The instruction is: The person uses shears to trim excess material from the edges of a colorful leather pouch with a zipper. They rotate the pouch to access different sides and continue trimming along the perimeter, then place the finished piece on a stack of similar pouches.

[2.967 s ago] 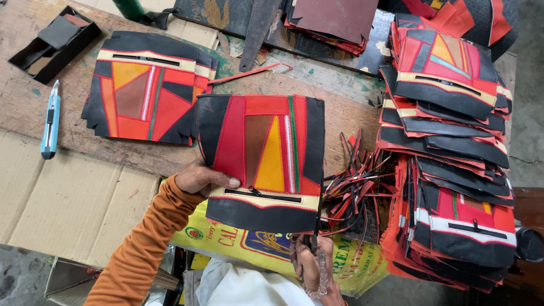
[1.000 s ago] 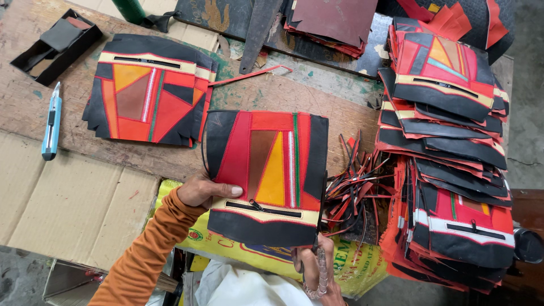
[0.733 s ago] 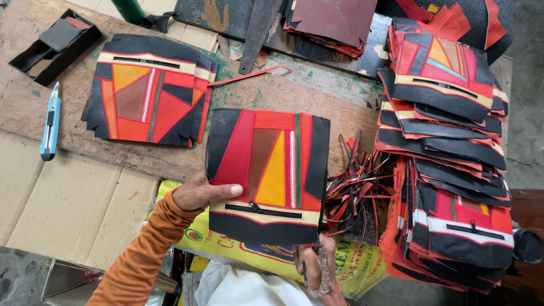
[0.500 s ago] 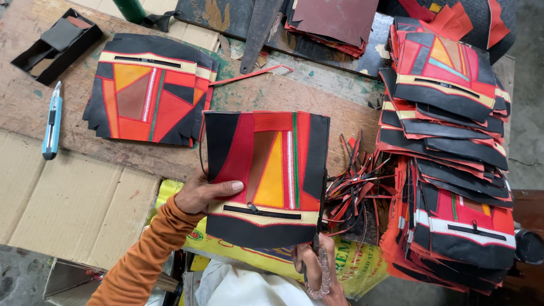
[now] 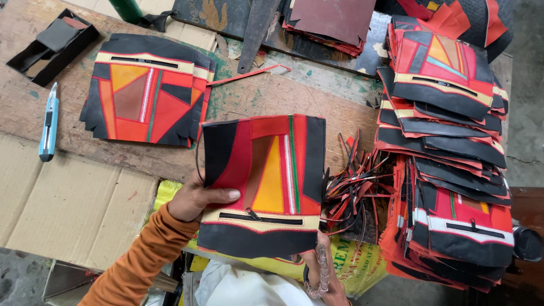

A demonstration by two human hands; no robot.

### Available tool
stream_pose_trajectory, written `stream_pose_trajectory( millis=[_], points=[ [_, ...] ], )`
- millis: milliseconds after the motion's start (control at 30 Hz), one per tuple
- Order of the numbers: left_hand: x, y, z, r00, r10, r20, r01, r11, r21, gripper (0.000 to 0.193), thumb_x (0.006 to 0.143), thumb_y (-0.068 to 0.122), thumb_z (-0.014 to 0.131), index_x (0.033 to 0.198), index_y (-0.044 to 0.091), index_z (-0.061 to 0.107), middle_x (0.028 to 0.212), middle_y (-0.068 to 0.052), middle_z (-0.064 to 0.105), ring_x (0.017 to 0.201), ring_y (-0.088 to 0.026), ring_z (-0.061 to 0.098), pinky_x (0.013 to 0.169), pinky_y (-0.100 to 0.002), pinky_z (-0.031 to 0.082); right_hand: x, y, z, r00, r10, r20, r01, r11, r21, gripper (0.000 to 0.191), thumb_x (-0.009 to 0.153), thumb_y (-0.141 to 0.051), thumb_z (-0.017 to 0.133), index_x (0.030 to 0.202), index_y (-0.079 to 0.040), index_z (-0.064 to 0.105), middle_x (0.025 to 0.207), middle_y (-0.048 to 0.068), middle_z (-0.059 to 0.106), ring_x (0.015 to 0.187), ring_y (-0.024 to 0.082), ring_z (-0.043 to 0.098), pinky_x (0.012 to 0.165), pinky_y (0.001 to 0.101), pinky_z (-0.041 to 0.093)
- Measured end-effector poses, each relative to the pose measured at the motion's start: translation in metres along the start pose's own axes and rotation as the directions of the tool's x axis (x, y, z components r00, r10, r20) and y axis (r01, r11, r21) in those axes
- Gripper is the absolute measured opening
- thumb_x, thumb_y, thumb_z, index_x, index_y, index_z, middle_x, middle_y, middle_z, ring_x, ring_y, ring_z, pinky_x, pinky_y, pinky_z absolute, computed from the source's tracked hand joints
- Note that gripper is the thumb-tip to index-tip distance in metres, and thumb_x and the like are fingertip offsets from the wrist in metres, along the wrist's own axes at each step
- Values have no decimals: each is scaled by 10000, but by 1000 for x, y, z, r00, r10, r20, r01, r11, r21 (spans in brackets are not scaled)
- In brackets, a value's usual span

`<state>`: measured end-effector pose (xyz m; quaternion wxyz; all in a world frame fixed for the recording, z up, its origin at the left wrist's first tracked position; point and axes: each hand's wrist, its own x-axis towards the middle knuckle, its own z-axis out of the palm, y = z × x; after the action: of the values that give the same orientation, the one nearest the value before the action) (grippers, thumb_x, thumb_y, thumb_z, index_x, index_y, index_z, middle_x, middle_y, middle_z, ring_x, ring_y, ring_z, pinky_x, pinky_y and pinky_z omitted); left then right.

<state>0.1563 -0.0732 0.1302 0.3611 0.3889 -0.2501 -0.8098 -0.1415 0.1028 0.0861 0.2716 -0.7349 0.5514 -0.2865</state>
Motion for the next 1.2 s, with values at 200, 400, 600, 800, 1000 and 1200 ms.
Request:
stream_pose_trajectory(
  millis=[200, 400, 600, 800, 1000, 1200],
  points=[
    [-6, 5, 8, 994, 109, 5, -109, 994, -10, 469, 762, -153, 741, 1193, 26, 698, 1089, -51, 741, 959, -149, 713, 847, -333, 612, -7, 9, 5, 988, -136, -80, 138, 990, 29, 462, 962, -87, 619, 1409, -30, 520, 1493, 219, 404, 1383, 373, 445, 1134, 433, 388],
    [-6, 5, 7, 998, 40, 39, -38, 997, -62, 523, 749, -179, 701, 1225, 37, 687, 1103, -69, 741, 959, -177, 722, 852, -356, 611, -2, 16, 14, 991, -110, -70, 119, 983, 139, 369, 1022, -80, 561, 1380, 1, 535, 1391, 211, 456, 1063, 241, 622, 940, 366, 515],
    [-7, 7, 6, 991, 100, 94, -91, 992, -87, 560, 800, -204, 677, 1313, 13, 619, 1190, -91, 710, 1017, -184, 710, 875, -351, 612, 16, -6, 3, 995, 14, -100, 28, 914, 404, 277, 1062, -166, 509, 1201, 71, 541, 1057, 140, 571, 782, 132, 611, 716, 283, 513],
    [-10, 6, 5, 997, 67, 37, -64, 995, -80, 634, 771, -213, 664, 1336, 67, 605, 1164, -74, 710, 979, -178, 710, 844, -358, 620, 40, -24, -6, 928, 358, 104, -310, 588, 747, 246, 880, -152, 545, 757, 42, 632, 593, 61, 626, 484, 136, 578, 470, 293, 449],
    [-2, 14, 3, 996, -87, -3, 87, 996, -26, 574, 779, -187, 681, 1316, 12, 639, 1167, -120, 717, 984, -215, 715, 859, -375, 619, 37, -20, 4, 880, 465, 100, -401, 613, 681, 360, 932, -263, 570, 727, 25, 639, 540, 65, 619, 426, 126, 568, 407, 284, 417],
    [-18, 19, 20, 985, 163, 59, -163, 987, -1, 650, 753, -185, 688, 1349, 64, 612, 1236, -18, 698, 1104, -133, 653, 950, -313, 556, 43, -26, -8, 893, 437, 106, -394, 646, 654, 406, 954, -362, 597, 810, 18, 607, 553, 40, 575, 491, 131, 580, 480, 271, 434]
  ],
)
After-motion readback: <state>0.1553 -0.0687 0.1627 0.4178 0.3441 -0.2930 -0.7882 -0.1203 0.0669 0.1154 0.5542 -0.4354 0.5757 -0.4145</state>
